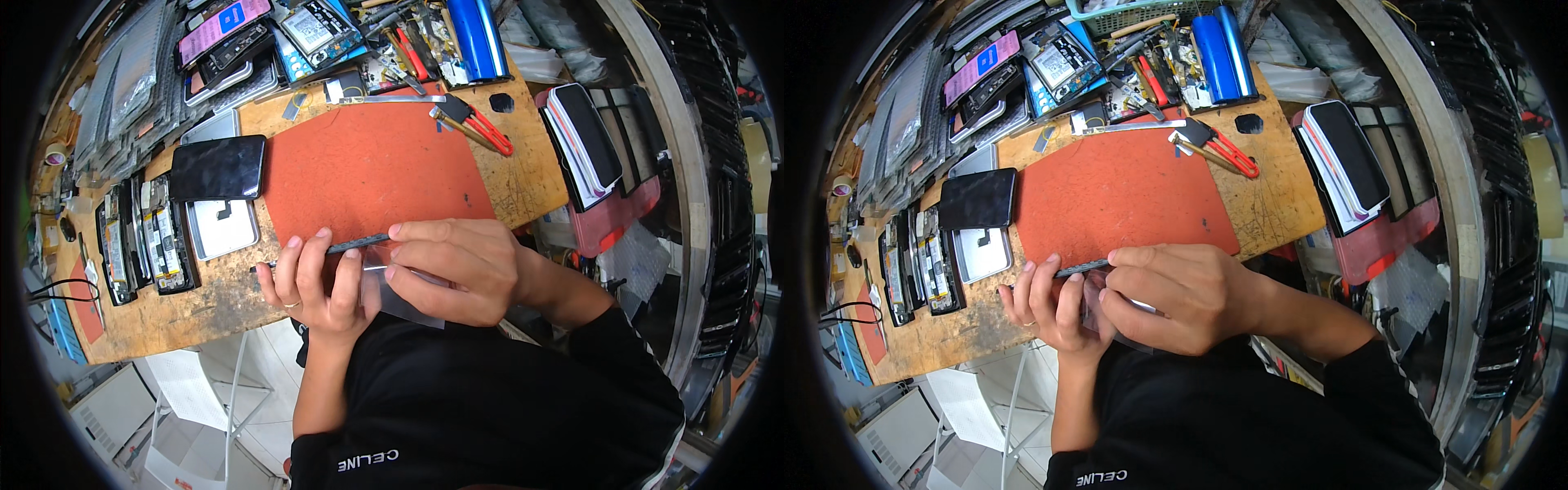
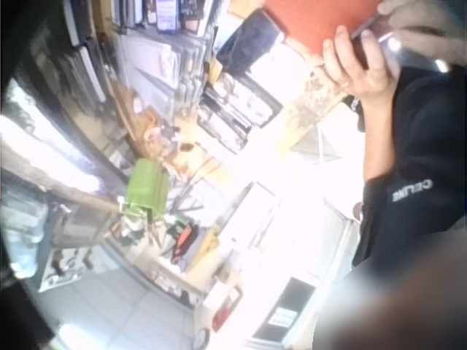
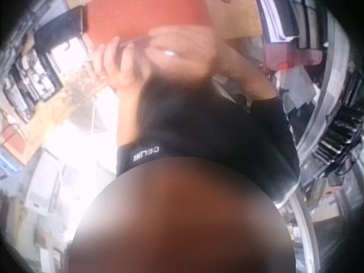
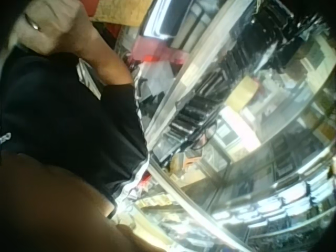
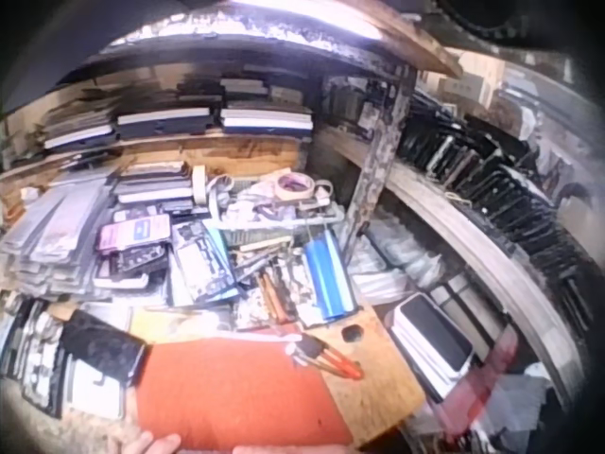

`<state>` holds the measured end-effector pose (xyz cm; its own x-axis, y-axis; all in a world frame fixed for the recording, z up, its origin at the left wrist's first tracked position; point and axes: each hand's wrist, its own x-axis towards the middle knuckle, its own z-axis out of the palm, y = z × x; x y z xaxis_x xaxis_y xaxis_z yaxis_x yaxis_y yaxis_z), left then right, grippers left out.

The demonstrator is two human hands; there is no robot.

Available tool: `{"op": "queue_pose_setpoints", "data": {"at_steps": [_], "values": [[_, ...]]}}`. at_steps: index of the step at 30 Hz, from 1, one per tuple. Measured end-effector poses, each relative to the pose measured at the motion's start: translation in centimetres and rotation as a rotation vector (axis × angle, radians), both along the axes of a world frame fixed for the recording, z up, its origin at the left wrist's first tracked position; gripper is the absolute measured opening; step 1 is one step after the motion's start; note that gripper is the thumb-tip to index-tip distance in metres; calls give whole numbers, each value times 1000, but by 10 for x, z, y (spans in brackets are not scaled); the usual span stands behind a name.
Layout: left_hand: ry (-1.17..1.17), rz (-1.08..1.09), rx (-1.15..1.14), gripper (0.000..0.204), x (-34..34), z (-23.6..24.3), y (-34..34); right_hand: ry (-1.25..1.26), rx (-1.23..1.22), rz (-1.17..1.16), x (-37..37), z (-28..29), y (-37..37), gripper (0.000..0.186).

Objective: The person handles several mobile phones and parts on a cluttered workbench. They pick up a phone, apply glue to its edges, and use a metal tool to press the screen assembly. Another person is visible working at the same table.

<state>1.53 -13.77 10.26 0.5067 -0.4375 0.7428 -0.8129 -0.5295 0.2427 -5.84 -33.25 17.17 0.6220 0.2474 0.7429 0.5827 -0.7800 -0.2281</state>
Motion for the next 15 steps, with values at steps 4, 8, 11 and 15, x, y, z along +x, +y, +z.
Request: {"op": "queue_pose_setpoints", "data": {"at_steps": [4,8,11,15], "values": [[-16,4,-13,30,0,-4,0,-5,-27,-15,-1,-2,0,20],[-17,4,-10,29,0,-3,1,16,3,1,-1,-1,1,23],[-9,-21,6,31,0,1,2,25,-9,0,0,1,1,23],[21,-28,38,32,-5,6,6,36,-19,-9,-1,3,3,23]]}}
